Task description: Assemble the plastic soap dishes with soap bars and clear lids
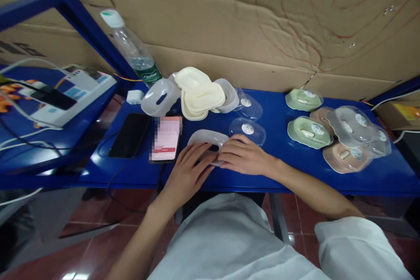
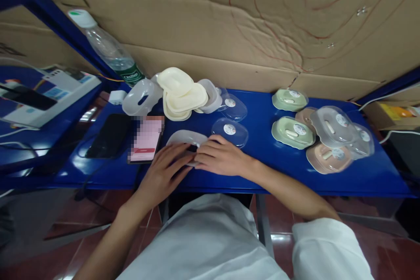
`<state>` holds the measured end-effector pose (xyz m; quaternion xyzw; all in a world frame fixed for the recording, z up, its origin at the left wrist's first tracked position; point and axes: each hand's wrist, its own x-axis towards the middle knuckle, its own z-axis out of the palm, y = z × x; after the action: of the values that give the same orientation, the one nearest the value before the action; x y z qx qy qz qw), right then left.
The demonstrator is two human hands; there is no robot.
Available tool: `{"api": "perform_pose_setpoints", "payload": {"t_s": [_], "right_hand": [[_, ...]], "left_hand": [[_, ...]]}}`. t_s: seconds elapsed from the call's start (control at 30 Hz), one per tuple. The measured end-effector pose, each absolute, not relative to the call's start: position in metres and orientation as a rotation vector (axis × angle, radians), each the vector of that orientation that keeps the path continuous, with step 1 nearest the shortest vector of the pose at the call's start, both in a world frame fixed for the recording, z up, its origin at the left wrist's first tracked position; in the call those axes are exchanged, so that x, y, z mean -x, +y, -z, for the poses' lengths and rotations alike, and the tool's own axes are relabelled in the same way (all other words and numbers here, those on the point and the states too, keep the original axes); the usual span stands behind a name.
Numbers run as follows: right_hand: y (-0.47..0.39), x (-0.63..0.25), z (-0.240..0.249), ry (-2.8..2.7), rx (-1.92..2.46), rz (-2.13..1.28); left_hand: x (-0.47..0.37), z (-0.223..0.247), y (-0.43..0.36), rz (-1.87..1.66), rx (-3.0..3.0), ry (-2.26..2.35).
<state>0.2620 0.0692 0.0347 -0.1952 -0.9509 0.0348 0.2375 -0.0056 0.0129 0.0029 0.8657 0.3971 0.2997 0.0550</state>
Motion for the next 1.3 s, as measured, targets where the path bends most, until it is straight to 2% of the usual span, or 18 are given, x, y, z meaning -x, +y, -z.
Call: {"api": "perform_pose_setpoints", "payload": {"t_s": [0.1,0.33,0.5,0.77,1.03,1.17,1.3], "right_hand": [[0.083,-0.254,-0.033,-2.602,0.546,-0.040],[0.161,-0.226,-0.057,-2.549,1.098,0.172],[0.185,-0.203,-0.057,-2.648,1.174,0.258],[0.104,-0.246,-0.065,-2.609,0.894,0.102],[0.023,-0.262,-0.029,-2.597,0.810,-0.035],[0.017,-0.281,-0.023,-2.423,0.969,-0.158],[0.026,-0.311,-0.030,-2.405,1.244,-0.109]], "left_hand": [[0.010,0.002,0.002,-0.848,-2.685,1.185],[0.003,-0.010,-0.009,-0.856,-2.747,1.290],[0.008,-0.007,-0.007,-0.863,-2.717,1.347],[0.033,-0.020,-0.033,-1.093,-2.659,1.285],[0.027,-0.022,-0.050,-1.295,-2.459,1.516],[0.005,-0.013,-0.028,-1.208,-2.525,1.539],[-0.008,-0.007,-0.012,-1.070,-2.672,1.440]]}}
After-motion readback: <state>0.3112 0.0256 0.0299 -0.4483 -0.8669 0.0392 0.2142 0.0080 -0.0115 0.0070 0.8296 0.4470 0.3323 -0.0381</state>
